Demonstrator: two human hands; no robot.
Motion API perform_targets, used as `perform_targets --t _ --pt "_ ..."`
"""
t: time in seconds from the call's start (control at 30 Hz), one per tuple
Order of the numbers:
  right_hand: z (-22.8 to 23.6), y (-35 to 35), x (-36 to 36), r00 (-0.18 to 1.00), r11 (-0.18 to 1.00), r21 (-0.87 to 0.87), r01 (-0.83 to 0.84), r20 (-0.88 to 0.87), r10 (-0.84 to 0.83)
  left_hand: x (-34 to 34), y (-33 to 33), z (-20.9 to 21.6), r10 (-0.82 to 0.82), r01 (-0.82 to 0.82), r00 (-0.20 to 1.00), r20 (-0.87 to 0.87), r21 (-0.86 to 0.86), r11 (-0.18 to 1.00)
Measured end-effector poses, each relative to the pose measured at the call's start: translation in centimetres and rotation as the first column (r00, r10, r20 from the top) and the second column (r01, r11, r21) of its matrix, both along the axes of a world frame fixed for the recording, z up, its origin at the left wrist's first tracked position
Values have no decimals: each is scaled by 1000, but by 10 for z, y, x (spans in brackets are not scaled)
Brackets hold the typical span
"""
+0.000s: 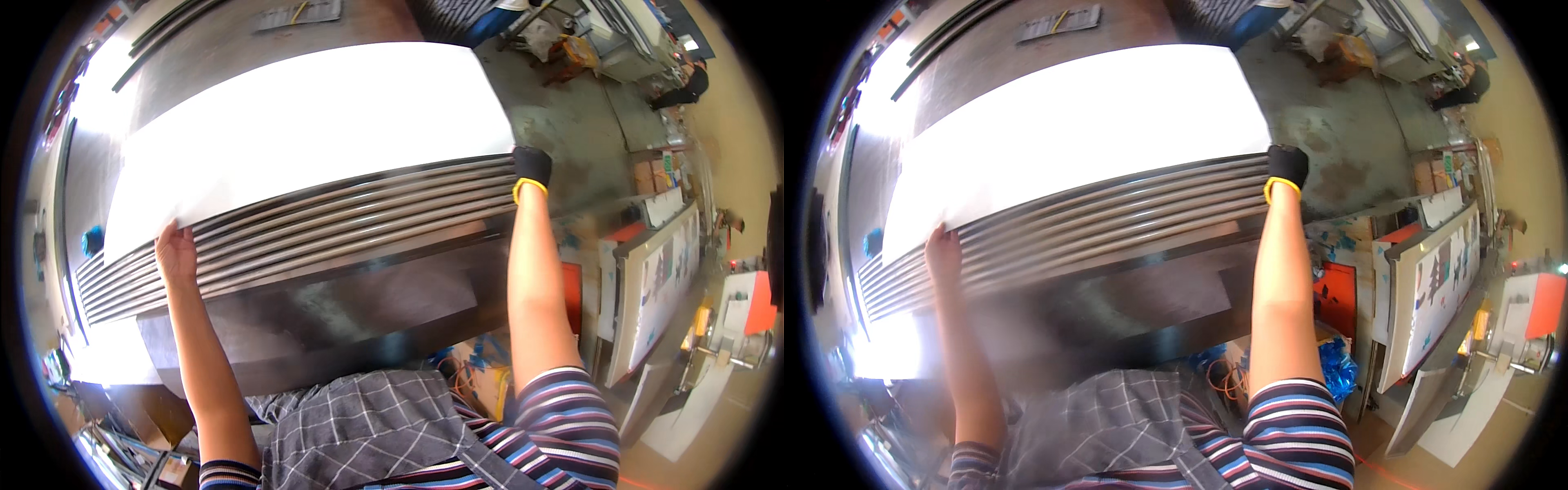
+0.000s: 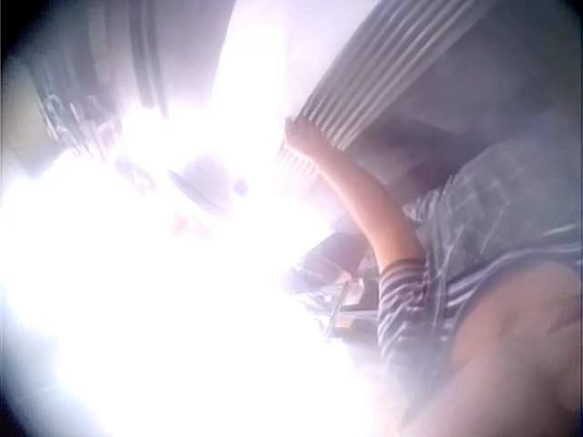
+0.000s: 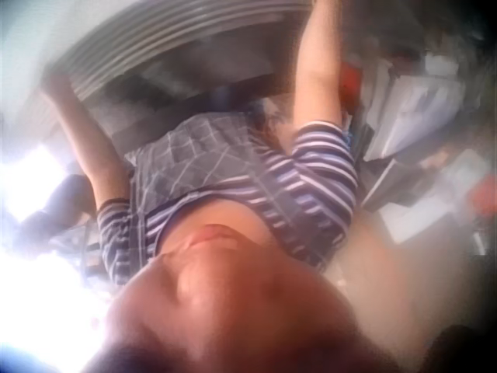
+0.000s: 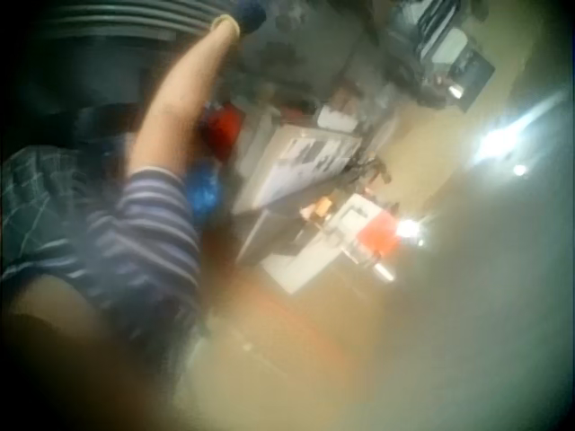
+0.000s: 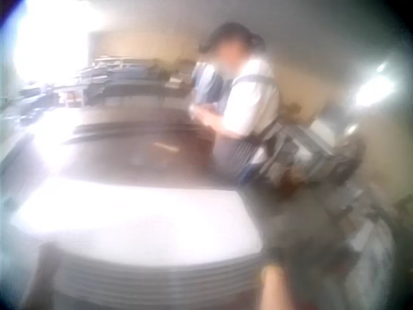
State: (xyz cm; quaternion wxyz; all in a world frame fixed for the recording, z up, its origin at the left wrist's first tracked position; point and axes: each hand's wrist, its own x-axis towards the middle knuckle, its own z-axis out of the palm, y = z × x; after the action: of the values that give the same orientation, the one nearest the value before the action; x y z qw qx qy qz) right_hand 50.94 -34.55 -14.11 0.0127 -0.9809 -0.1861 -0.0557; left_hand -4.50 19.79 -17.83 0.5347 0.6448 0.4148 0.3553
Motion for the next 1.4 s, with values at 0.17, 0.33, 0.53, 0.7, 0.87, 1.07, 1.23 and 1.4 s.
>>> perform_targets --t 0.17,0.33,0.53,0.7,0.87,1.07,1.23,1.4 --pt "-38 -67 65 988 981 -184 61 -128 -85 16 33 20 390 -107 875 288 -671 734" --pt "-4 -33 35 842 850 286 443 -457 -286 -49 59 83 422 -221 884 202 -614 758" --pt "3 -45 42 849 777 450 439 -492 -195 -87 87 124 263 -266 962 -76 -492 829" --pt "-3 -67 57 822 741 464 485 -531 -205 -87 88 117 215 -336 922 -323 -386 859" --pt "1 -63 50 786 631 544 553 -591 -180 -90 80 101 207 -370 843 -496 -258 892" --pt "-9 -76 61 779 630 559 539 -616 -121 -112 98 63 265 -220 634 -726 160 962" --pt "-26 -109 75 805 608 617 499 -590 -62 -89 89 70 253 -139 528 -811 211 968" --pt "-2 -83 57 967 972 142 186 -201 -156 -78 77 84 411 -202 262 -873 366 908"
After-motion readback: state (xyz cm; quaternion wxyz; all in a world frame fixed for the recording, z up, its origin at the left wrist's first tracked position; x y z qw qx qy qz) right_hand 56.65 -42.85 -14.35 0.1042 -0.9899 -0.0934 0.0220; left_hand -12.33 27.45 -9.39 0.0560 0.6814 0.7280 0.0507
